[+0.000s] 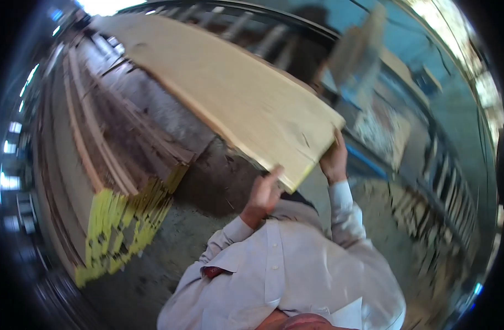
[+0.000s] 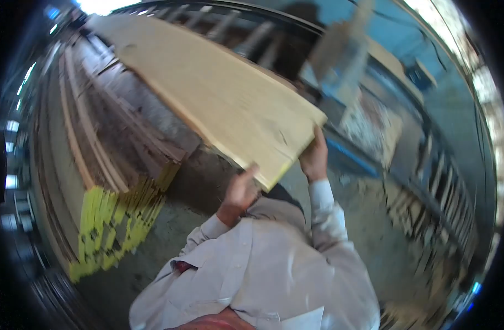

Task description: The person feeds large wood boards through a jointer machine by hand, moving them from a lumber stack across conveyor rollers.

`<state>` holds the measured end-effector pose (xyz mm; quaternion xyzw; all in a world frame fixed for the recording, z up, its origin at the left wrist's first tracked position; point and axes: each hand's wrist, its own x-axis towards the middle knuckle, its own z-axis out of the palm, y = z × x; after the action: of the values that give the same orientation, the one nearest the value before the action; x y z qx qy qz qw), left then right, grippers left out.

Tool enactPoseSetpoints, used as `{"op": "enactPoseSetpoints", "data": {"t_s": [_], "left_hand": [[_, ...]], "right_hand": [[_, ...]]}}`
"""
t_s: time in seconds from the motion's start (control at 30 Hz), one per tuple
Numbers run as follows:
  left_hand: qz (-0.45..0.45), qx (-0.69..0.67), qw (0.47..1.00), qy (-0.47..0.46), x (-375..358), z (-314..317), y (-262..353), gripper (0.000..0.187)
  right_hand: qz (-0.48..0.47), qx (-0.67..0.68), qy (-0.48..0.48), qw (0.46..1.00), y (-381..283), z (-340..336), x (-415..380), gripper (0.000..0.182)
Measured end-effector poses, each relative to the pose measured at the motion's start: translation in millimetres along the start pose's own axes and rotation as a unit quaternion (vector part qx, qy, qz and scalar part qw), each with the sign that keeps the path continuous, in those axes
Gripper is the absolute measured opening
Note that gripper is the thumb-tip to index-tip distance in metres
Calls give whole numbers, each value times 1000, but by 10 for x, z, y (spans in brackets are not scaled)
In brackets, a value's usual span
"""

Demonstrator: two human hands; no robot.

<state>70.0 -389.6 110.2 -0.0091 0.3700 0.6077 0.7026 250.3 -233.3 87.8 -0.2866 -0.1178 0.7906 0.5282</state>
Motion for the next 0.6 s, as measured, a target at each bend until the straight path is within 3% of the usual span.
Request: {"op": "enactPoseSetpoints", "data": {"t_s": [0.03, 0.1, 0.13, 0.2, 0.37, 0.47, 0.53, 0.6], "left_hand": [[45, -9, 998, -33, 12, 33, -29, 42], [41, 13, 998, -40, 14, 85, -50, 44], [69, 22, 997, -39, -13, 84, -62, 46], [72, 41, 996, -45, -4, 95, -88, 46], [51, 82, 994, -45, 82, -3, -89, 46], [48, 99, 994, -13, 65, 34, -98, 46], [40, 94, 994, -37, 156, -95, -112, 43], [59, 65, 996, 19, 252, -216, -116, 42]], "right_hand": [[0, 8, 1, 1000, -2, -33, -64, 49], [-6, 15, -52, 999, 46, -166, -153, 45], [19, 29, -107, 994, 104, -539, -80, 44], [19, -4, -58, 998, 105, -346, -376, 42], [68, -30, -63, 995, 313, -392, -942, 40], [69, -18, -80, 994, 376, -460, -932, 40], [74, -15, -103, 992, 422, -558, -860, 40], [85, -71, -89, 990, 446, -589, -797, 42]]}}
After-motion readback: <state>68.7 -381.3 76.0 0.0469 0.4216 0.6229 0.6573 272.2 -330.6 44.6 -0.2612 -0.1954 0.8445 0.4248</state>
